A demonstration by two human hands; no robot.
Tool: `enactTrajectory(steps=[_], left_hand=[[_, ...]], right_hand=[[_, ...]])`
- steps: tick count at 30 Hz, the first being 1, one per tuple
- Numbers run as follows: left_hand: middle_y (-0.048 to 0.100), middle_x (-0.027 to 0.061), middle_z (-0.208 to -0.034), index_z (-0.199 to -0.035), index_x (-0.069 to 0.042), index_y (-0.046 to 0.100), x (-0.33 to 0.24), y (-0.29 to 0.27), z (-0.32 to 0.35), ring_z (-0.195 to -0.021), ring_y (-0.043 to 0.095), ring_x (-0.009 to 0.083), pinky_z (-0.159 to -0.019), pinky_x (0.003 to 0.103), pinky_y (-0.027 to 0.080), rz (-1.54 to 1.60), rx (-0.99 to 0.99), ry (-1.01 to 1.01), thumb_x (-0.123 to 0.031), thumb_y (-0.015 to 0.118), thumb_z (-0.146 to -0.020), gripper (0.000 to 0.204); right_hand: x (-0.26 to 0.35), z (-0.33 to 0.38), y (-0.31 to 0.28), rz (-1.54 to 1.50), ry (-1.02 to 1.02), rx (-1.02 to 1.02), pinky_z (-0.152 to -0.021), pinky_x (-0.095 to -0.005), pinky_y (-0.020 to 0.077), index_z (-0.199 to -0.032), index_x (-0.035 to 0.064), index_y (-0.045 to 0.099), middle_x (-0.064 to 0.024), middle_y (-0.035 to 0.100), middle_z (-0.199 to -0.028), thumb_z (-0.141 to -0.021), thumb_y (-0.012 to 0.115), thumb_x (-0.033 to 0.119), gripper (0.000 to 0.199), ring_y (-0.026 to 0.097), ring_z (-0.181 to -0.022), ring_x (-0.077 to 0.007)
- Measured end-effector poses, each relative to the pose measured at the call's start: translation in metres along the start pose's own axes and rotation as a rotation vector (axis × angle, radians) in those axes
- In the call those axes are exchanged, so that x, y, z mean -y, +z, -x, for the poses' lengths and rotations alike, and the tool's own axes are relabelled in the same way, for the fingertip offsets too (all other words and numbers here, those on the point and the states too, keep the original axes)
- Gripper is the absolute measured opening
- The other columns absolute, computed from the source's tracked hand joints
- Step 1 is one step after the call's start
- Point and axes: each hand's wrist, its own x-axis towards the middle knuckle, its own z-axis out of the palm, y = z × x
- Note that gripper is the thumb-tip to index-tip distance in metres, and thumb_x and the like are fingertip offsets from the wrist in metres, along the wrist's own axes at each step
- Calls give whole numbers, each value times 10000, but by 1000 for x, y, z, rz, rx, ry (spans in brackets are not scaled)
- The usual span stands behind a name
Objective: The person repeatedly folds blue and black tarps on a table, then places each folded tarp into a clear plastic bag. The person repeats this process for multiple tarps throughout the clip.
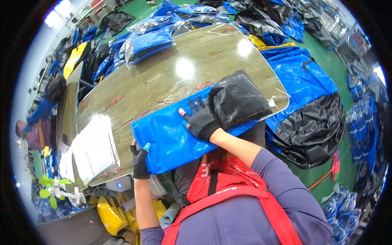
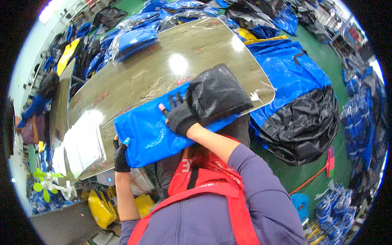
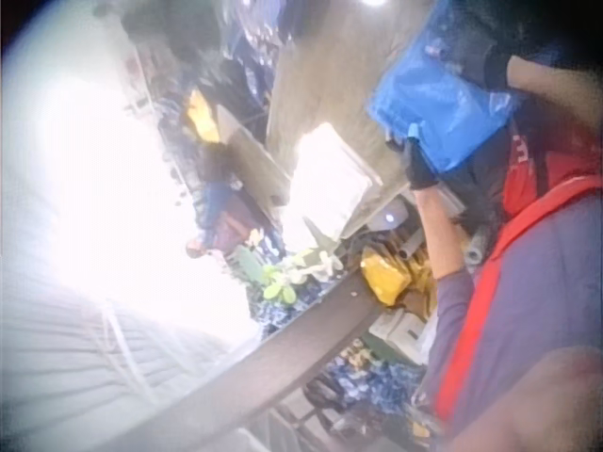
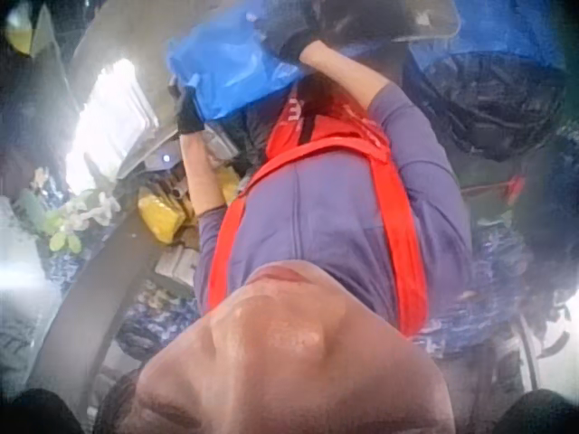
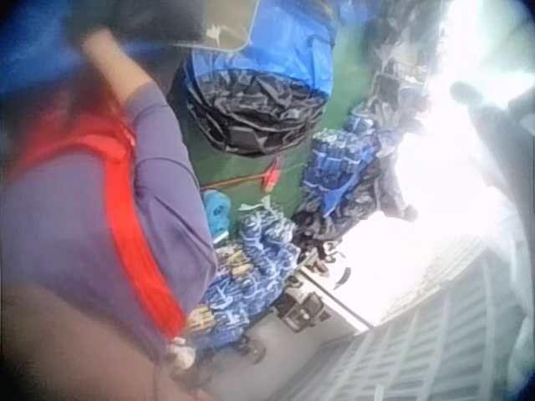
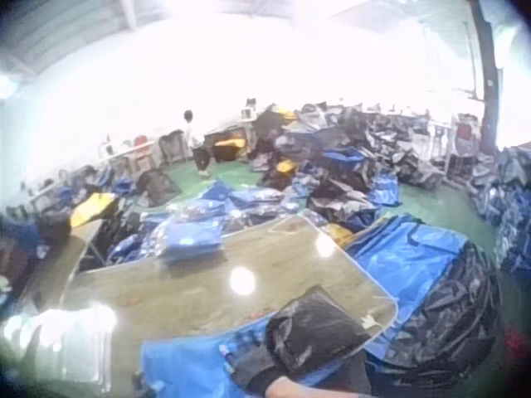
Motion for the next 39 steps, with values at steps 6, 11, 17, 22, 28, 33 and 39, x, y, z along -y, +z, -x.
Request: enactTrajectory(steps=[6,11,17,22,28,33,39], left_hand=[[530,171,-1302,-1387,-42,410,-74,63,7,-1173,543,308,-949,444,481,-82,92,36,-172,636,-827,618],[576,186,-1192,-1412,-13,375,-45,283,-3,-1039,588,272,-844,390,480,-547,345,400,-258,643,-854,666],[497,196,-1334,-1390,-109,455,-12,366,-14,-1243,445,391,-1029,520,323,-1259,516,1163,-434,568,-873,621],[263,141,-1545,-1440,-190,398,-4,362,-55,-1428,179,412,-1130,609,78,-1497,672,1227,-450,466,-914,591],[318,176,-1515,-1460,-156,381,13,352,-75,-1413,233,398,-1149,547,100,-1281,712,1088,-400,534,-849,676],[428,192,-1436,-1420,-109,426,-1,368,-108,-1300,426,367,-1075,423,342,-1039,881,598,-349,465,-935,542],[441,176,-1425,-1428,-97,402,3,368,-106,-1272,448,353,-1045,443,371,-827,801,354,-396,473,-937,579]], right_hand=[[-16,85,-37,-568,45,-191,-1070,-502,329,-1234,117,580,-150,579,-1267,-810,601,297,461,553,-1159,-288],[-29,107,21,-825,102,184,-1122,-370,303,-1343,98,488,-138,502,-1354,-975,456,288,415,471,-1263,-271],[-31,116,104,-1760,258,52,-1133,-364,276,-1435,107,352,-121,365,-1473,-1003,404,322,486,380,-1320,-249],[-48,149,-16,-953,243,537,-1055,-409,371,-1278,131,538,-160,540,-1291,-949,470,292,372,520,-1150,-318],[-109,146,-115,-400,-23,-343,-1030,-545,339,-1384,124,454,-242,457,-1361,-743,628,528,778,451,-1235,-441],[-167,144,-71,-125,-217,-362,-999,-610,335,-1380,160,422,-175,497,-1336,-765,624,517,739,468,-1252,-373],[-159,153,-100,-398,-303,-596,-980,-547,387,-1239,167,531,-139,570,-1233,-752,712,307,538,519,-1190,-381]])
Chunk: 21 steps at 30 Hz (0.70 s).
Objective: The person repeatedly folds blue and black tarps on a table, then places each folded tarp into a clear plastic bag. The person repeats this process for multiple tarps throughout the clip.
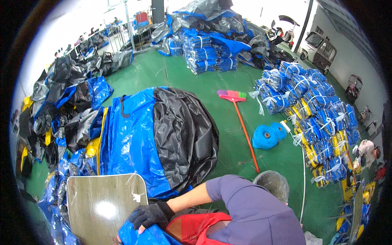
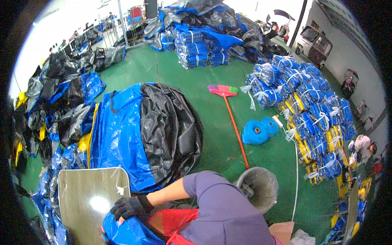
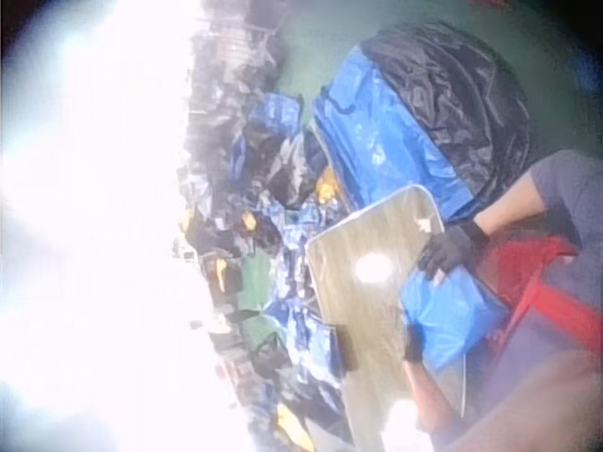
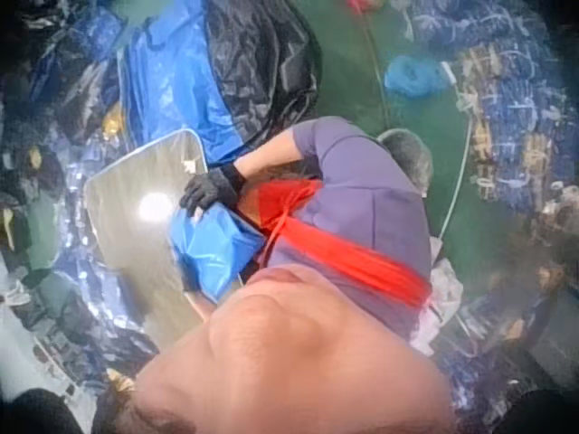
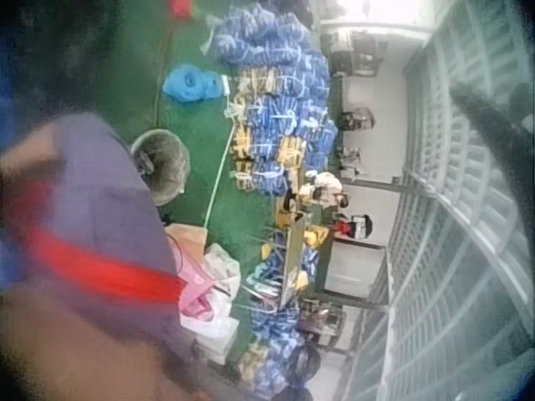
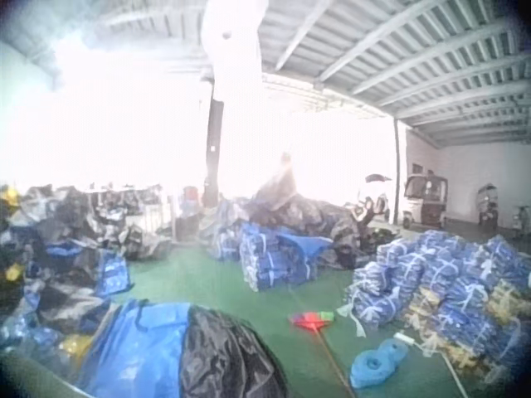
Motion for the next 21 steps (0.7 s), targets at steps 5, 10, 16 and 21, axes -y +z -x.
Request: enactTrajectory(steps=[5,10,16,21], left_hand=[[451,162,-1416,-1434,-87,382,10,-9,61,-1249,467,341,-1020,460,395,475,-106,-139,-434,479,-939,613],[461,149,-1407,-1441,-77,362,46,-34,198,-1226,485,329,-996,477,420,1430,-170,-220,-473,486,-940,650],[583,135,-1206,-1331,-24,453,80,-8,262,-1038,578,229,-874,386,503,616,-657,-301,-233,775,-796,658],[649,161,-1105,-1254,-4,530,107,-66,273,-953,629,255,-832,404,515,363,-423,-255,-289,723,-829,547]], right_hand=[[29,-42,6,-644,940,-120,-890,-386,481,-1180,66,600,-124,643,-1120,-759,760,371,545,595,-1063,-232],[5,-51,62,-496,1205,124,-963,-350,442,-1169,62,653,-131,623,-1245,-925,543,400,431,608,-1103,-240],[16,-66,115,-927,1364,334,-799,-383,533,-1215,-17,564,-149,646,-1068,-813,735,342,566,632,-938,-234],[23,-85,117,-1131,1432,299,-916,-449,514,-1384,-19,377,-181,540,-1279,-769,765,242,772,582,-1095,-313]])
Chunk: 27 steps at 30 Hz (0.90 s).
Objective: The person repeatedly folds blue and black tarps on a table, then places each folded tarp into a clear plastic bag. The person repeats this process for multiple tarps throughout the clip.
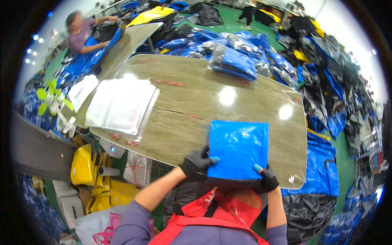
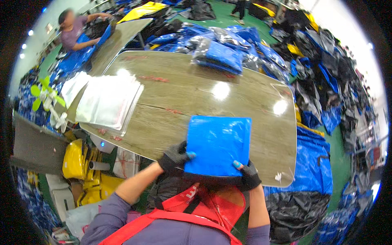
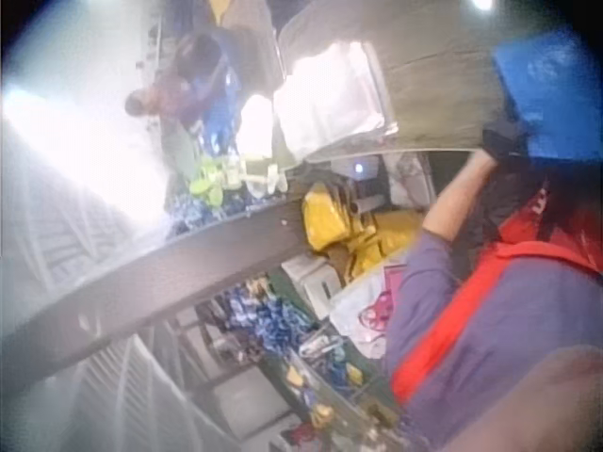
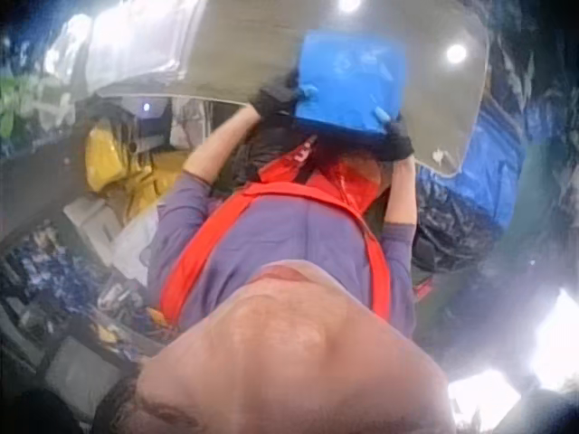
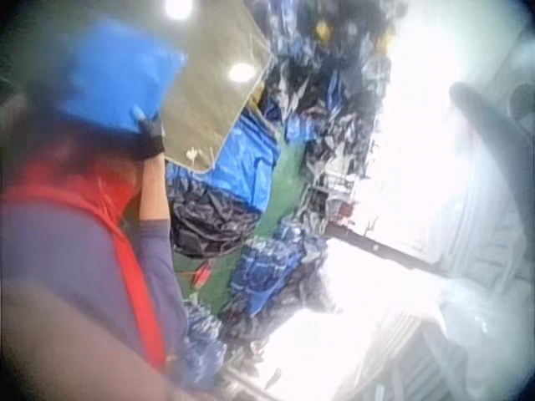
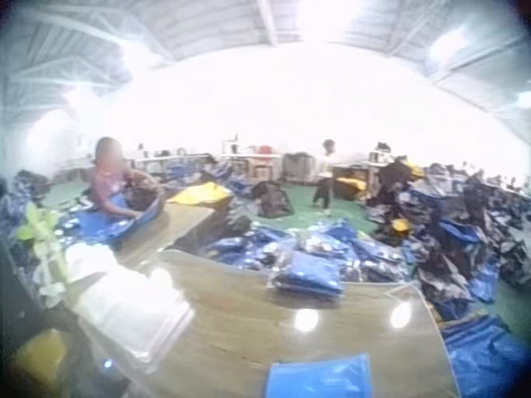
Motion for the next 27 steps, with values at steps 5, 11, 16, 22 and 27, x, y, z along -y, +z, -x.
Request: enactTrajectory(steps=[5,11,16,22,27], left_hand=[[635,146,-944,-942,-77,647,29,-257,7,-930,591,331,-834,414,461,-1019,-991,264,-211,620,-804,194],[617,72,-1030,-925,-171,648,88,-360,14,-1046,546,315,-881,437,451,-980,-901,-154,-312,693,-724,250],[626,109,-1034,-915,-139,670,97,-363,7,-979,583,339,-854,440,465,-1068,-941,-163,-273,628,-780,196],[669,131,-817,-892,-93,666,53,-305,-27,-802,648,324,-755,428,501,-919,-877,-136,-280,614,-811,210],[649,126,-797,-827,-84,628,22,-93,-51,-743,624,309,-692,404,485,-645,-371,273,-241,668,-794,165]], right_hand=[[-6,-2,-27,-33,133,-62,-900,-483,524,-1402,-3,362,-190,516,-1312,-793,732,258,759,565,-1120,-348],[-15,-1,-38,-58,125,-103,-919,-501,515,-1415,1,344,-206,499,-1337,-797,729,259,772,546,-1156,-371],[-17,5,-42,-101,105,-18,-970,-479,486,-1387,-12,387,-209,544,-1302,-855,675,301,681,575,-1148,-333],[-19,13,-42,-79,28,-38,-964,-461,490,-1404,-15,358,-203,513,-1330,-815,711,282,748,560,-1157,-327],[4,30,-41,-72,-62,-56,-902,-422,527,-1381,-32,390,-186,565,-1260,-775,749,257,761,604,-1076,-298]])
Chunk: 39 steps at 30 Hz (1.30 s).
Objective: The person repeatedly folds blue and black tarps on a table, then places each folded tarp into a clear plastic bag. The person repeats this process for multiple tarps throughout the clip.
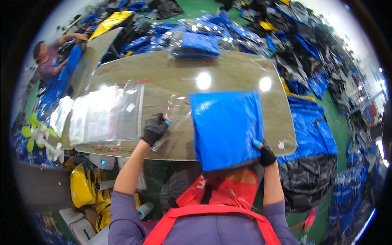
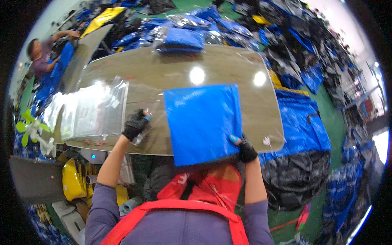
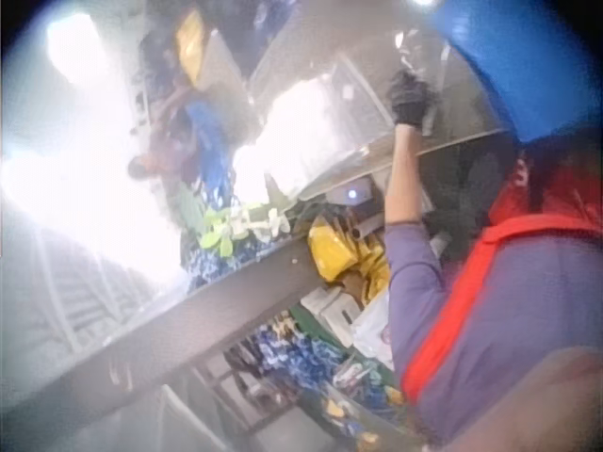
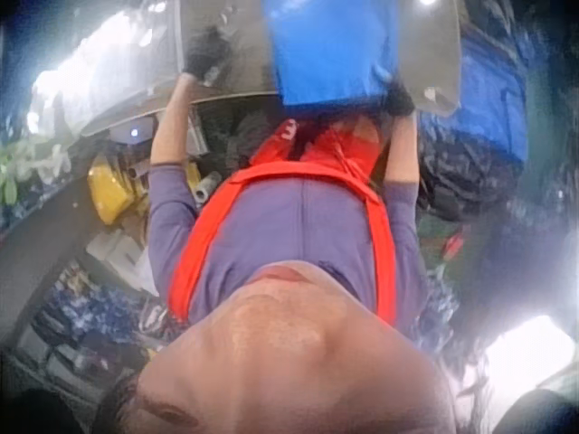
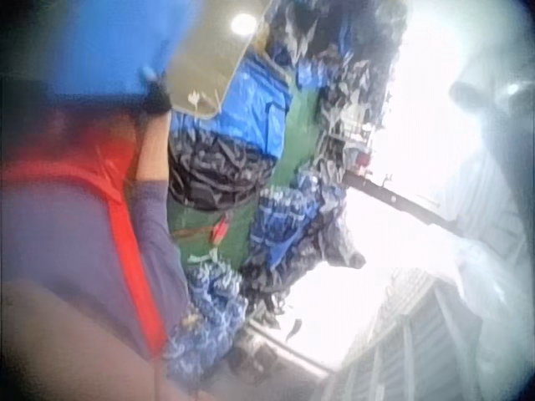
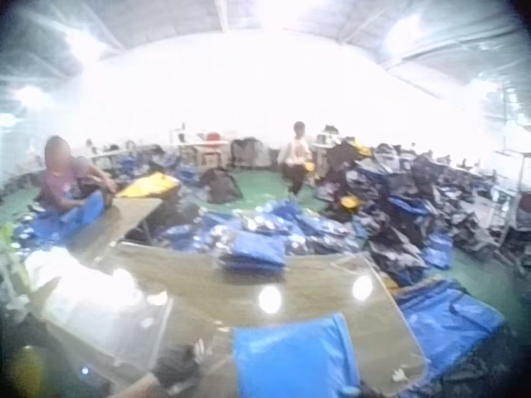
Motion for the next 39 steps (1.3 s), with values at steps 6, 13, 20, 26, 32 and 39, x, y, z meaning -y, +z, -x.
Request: enactTrajectory(steps=[6,13,20,26,32,39], left_hand=[[625,120,-782,-857,-49,601,-83,54,14,-723,616,248,-690,366,476,405,52,-56,-211,680,-816,185],[605,130,-903,-855,-48,566,-122,2,19,-882,586,278,-796,375,451,130,258,219,-170,624,-850,136],[612,165,-991,-878,-38,575,-137,-21,58,-950,588,346,-847,415,459,153,229,312,-63,629,-814,88],[607,164,-1112,-1000,-58,593,-147,-14,66,-1113,546,367,-997,486,378,22,245,376,-123,659,-814,208],[495,187,-1365,-1268,-90,548,-158,-12,79,-1323,392,394,-1142,557,177,-238,310,340,-261,628,-869,441],[496,186,-1339,-1290,-70,514,-151,5,83,-1267,443,316,-1089,469,291,33,136,36,-264,629,-884,465]], right_hand=[[37,23,-21,254,115,-54,-871,-378,534,-1330,-28,472,-162,605,-1206,-762,770,187,677,624,-1023,-261],[-67,42,44,116,72,206,-948,-388,491,-1400,14,381,-136,559,-1282,-801,760,224,740,585,-1086,-247],[-94,-22,28,271,-189,-81,-665,-312,487,-871,50,631,-66,629,-752,-946,509,476,450,593,-719,-143],[-26,-81,36,668,2,401,-714,-258,482,-1056,36,642,-38,655,-912,-895,632,355,358,581,-777,-92],[-33,-22,32,238,-50,111,-847,-308,484,-1091,35,563,-113,646,-1119,-900,637,414,431,616,-1011,-187],[-38,-3,26,907,98,60,-757,-361,513,-1068,-63,642,-194,690,-897,-787,675,598,719,654,-829,-230]])
